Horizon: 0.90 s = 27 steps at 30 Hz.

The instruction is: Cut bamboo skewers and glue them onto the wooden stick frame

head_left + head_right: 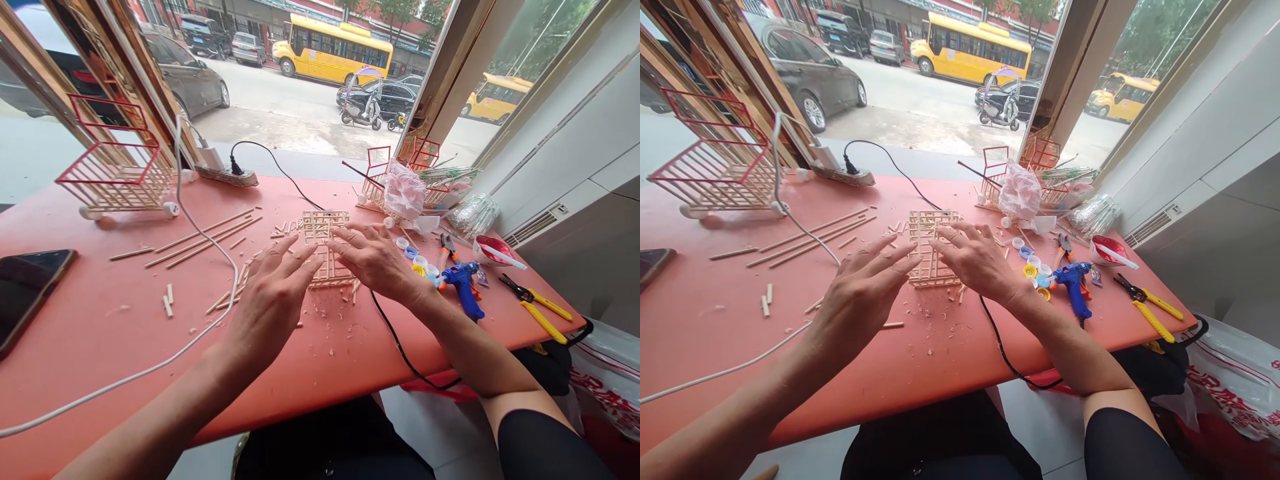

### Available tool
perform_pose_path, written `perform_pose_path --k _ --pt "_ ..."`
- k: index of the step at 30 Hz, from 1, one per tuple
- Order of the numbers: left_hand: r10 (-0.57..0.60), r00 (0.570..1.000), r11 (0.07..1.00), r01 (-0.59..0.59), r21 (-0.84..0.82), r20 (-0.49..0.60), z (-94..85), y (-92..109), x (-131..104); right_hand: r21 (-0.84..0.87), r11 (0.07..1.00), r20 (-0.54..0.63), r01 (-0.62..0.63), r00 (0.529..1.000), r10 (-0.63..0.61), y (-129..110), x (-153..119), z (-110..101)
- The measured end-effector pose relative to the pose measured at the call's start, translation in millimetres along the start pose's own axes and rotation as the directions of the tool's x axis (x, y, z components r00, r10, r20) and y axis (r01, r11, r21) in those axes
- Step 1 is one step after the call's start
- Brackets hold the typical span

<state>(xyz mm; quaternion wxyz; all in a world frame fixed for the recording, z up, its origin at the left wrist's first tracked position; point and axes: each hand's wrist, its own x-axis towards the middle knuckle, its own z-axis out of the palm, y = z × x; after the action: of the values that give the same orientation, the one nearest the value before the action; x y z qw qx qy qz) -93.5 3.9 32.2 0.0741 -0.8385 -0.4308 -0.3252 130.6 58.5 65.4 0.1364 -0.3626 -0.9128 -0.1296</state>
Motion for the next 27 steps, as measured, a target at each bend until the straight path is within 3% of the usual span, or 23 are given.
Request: perform_pose_path --k 14,20,27 --pt "0.115 0.989 0.993 -0.111 0.051 -0.096 12.8 0.7 3.7 -0.034 0.999 -0.002 0.015 1.0 -0.015 -0.1 -0.5 2.2" --pt "0.193 0.98 0.974 -0.188 0.123 -0.035 10.2 5.9 9.3 -0.056 0.998 -0.02 0.014 1.0 -0.015 -1.5 -1.6 1.4" --pt "0.294 0.953 0.942 -0.276 0.191 -0.076 17.2 5.2 11.2 -0.03 1.0 -0.032 0.006 0.999 -0.007 -2.5 -2.4 1.1"
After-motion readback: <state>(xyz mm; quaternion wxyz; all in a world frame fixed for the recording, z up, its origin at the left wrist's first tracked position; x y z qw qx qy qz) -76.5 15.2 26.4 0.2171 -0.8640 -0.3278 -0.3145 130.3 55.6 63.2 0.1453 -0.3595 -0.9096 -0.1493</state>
